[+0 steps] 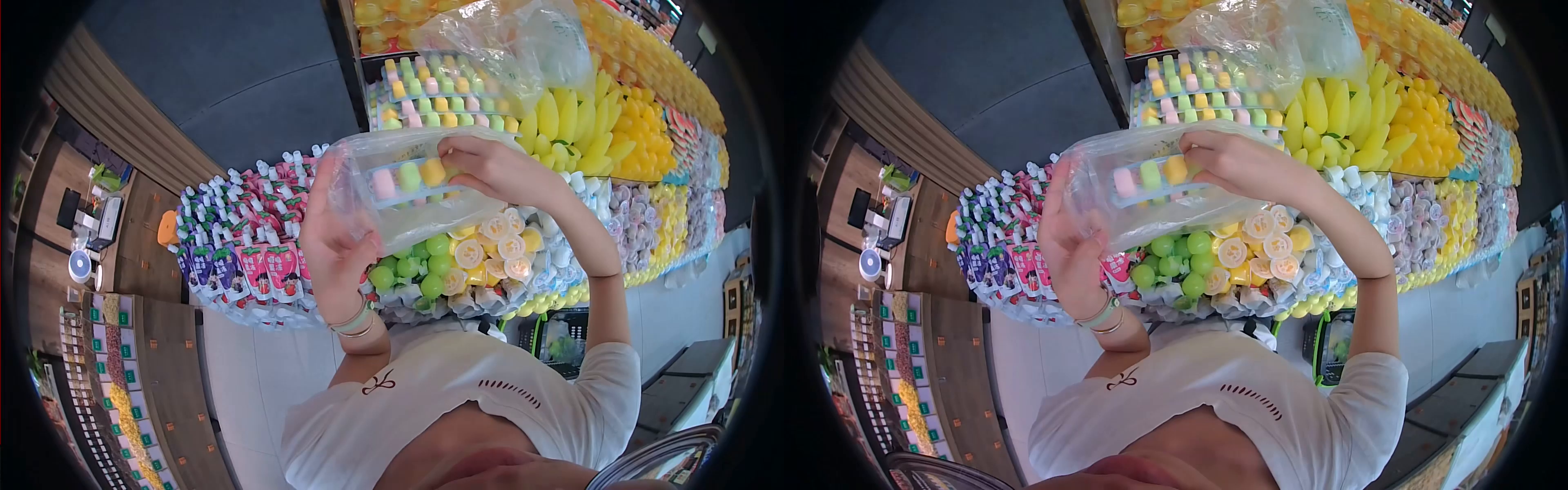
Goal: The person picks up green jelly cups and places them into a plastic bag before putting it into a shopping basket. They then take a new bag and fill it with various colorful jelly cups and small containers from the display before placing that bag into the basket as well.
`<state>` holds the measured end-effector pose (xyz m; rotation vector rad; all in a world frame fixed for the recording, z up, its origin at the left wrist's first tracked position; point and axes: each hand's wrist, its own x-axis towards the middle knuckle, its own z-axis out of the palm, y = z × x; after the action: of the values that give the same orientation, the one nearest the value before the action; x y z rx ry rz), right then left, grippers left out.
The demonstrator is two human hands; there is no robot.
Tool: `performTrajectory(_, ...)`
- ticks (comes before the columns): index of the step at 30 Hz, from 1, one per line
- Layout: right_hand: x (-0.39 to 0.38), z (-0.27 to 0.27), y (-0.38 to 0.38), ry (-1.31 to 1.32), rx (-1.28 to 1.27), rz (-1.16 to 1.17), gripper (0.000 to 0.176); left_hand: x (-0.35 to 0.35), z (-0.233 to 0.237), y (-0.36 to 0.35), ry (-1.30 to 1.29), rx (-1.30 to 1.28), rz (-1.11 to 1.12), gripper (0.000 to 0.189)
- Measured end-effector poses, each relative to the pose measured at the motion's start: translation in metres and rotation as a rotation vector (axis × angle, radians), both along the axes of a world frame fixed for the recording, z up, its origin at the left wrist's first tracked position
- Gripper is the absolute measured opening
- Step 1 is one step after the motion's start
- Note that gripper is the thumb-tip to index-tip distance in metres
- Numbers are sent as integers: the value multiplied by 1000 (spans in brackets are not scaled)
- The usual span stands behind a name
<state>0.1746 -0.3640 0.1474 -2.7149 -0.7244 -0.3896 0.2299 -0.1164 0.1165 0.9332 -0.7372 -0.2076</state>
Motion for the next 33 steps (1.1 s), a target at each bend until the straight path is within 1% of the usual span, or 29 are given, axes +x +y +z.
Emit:
performTrajectory(2, 8, -9, -6, 92, -142, -90, 17, 1, 1, -5, 0, -35, 0, 82)
performTrajectory(5, 18, -21, -7, 65, -160, -43, 16, -4, 13, -12, 10, -68, -20, 80)
performTrajectory(8, 25, -15, -5, 10, -109, -189, 18, 1, 14, -9, -31, -79, -41, 79)
performTrajectory(11, 15, 2, 1, -81, -14, -75, 17, 0, 12, -3, -45, -52, -30, 78)
performTrajectory(14, 5, 13, 9, -190, 167, 85, 13, -9, 8, 6, -48, -5, -16, 76)
performTrajectory(17, 2, 33, 5, -361, 480, -25, 8, -13, 2, 15, -19, 51, -35, 74)
performTrajectory(18, 11, 39, 0, -415, 427, -134, 11, -14, 0, 19, 1, 78, -45, 73)
performTrajectory(21, 65, 28, -36, -371, 91, -299, 16, -15, -5, 27, -63, 146, -72, 63)
performTrajectory(24, 109, -9, -83, 162, 130, -335, 25, -18, -10, 31, -212, 331, 49, 45)
performTrajectory(27, 112, -26, -89, 154, -119, -326, 36, -16, -10, 39, -268, 387, 30, 27)
performTrajectory(28, 113, -24, -89, 233, -136, -342, 43, -18, -8, 39, -205, 394, 58, 25)
performTrajectory(30, 115, -30, -92, 217, -75, -360, 43, -24, -1, 38, -75, 409, 107, 20)
performTrajectory(33, 116, -32, -94, 222, 32, -410, 39, -17, -7, 36, -203, 410, 39, 19)
